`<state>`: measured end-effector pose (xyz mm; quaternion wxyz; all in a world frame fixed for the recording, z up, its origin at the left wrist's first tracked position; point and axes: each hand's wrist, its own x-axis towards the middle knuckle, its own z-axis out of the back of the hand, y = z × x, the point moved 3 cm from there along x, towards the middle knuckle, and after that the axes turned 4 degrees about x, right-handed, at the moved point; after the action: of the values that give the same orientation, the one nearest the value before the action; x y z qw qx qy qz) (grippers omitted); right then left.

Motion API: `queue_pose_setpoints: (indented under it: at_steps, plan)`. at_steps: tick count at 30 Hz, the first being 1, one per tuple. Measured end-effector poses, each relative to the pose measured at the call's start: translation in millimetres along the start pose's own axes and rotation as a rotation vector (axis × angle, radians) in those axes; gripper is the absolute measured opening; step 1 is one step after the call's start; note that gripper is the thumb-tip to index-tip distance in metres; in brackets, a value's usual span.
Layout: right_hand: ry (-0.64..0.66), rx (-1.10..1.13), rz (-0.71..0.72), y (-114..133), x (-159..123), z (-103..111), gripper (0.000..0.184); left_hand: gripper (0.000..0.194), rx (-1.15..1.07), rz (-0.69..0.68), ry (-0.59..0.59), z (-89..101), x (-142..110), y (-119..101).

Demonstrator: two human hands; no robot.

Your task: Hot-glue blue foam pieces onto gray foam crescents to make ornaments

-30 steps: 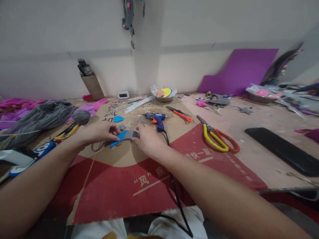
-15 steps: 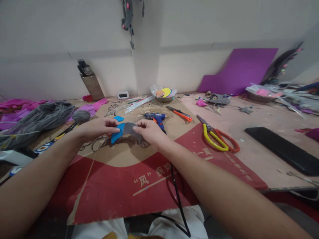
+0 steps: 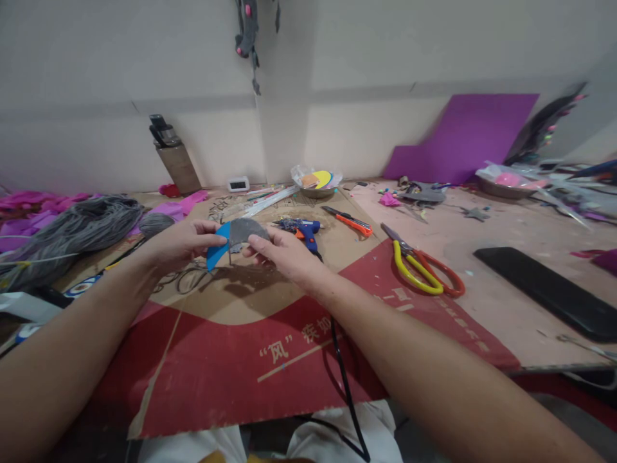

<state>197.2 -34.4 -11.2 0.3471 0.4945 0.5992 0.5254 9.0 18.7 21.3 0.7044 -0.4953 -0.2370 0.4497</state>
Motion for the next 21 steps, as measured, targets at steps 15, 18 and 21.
queue_pose_setpoints:
  at_steps: [15,18,21]
  plan:
    - [0.603,-0.611,0.007,29.2,-32.3,-20.5,0.023,0.015,-0.424,-0.117,-0.499,33.1,5.0,-1.2]
    - [0.079,-0.809,0.252,45.1,-19.3,5.8,0.03,0.014,-0.448,-0.139,-0.538,31.5,5.5,0.9]
    - [-0.395,-1.096,0.274,40.8,-4.8,40.9,0.034,0.013,-0.466,-0.155,-0.558,26.8,4.8,1.0]
